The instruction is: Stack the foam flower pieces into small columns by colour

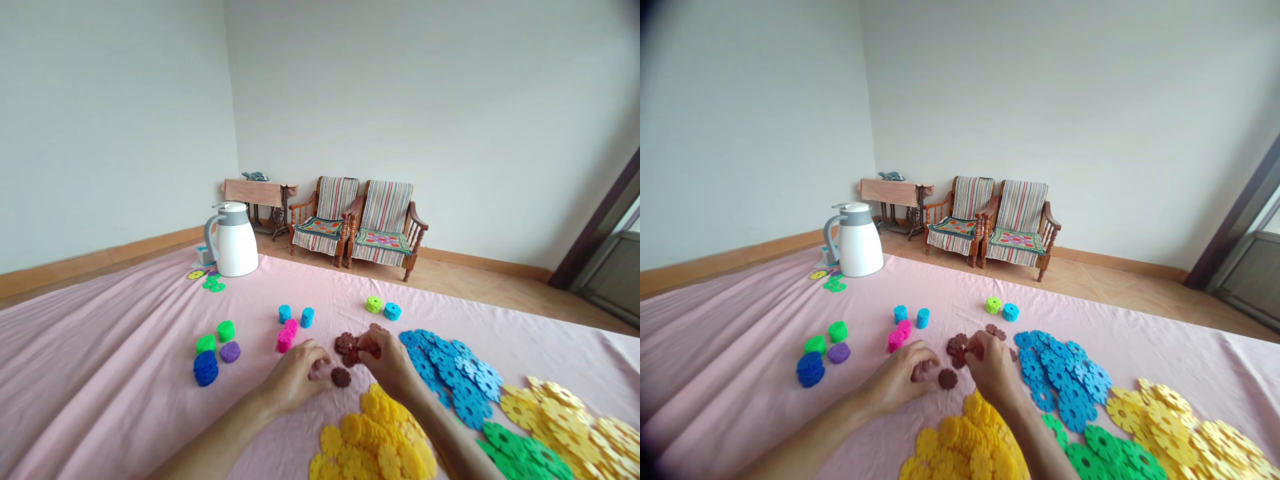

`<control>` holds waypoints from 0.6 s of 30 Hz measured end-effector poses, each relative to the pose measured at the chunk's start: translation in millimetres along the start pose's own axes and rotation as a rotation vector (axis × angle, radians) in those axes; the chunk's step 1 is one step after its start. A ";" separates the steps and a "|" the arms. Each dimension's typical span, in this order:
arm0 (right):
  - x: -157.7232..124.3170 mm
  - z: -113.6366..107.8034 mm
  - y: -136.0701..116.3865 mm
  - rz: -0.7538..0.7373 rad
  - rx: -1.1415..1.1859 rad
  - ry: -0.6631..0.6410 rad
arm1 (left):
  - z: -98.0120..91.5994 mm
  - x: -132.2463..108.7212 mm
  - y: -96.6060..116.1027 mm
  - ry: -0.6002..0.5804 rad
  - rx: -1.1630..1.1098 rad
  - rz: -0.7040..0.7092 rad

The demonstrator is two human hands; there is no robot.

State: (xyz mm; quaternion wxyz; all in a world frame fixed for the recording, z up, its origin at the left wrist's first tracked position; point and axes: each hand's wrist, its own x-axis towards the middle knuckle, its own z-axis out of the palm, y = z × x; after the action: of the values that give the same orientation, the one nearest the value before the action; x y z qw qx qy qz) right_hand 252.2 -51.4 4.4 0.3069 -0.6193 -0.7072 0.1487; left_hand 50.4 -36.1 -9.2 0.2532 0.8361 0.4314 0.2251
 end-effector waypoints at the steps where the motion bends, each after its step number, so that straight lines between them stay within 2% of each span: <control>1: -2.0 0.9 0.0 0.009 0.019 -0.010 | -0.2 0.0 -0.2 -0.004 0.004 0.004; 6: -11.8 12.4 -9.2 0.038 0.095 -0.071 | -0.8 -0.3 0.0 -0.023 -0.004 0.028; 11: -17.3 13.5 -10.7 0.061 0.094 -0.042 | -0.7 -0.5 2.7 -0.025 0.012 0.023; 18: -38.3 5.6 -16.2 0.019 -0.178 -0.008 | 4.8 -0.3 8.1 0.003 0.077 0.008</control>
State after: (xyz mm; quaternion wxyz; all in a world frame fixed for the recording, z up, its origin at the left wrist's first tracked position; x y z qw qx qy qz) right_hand 237.8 -90.6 0.1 0.2464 -0.6502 -0.7130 0.0909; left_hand 58.0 -41.5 -7.9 0.2194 0.8466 0.4369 0.2104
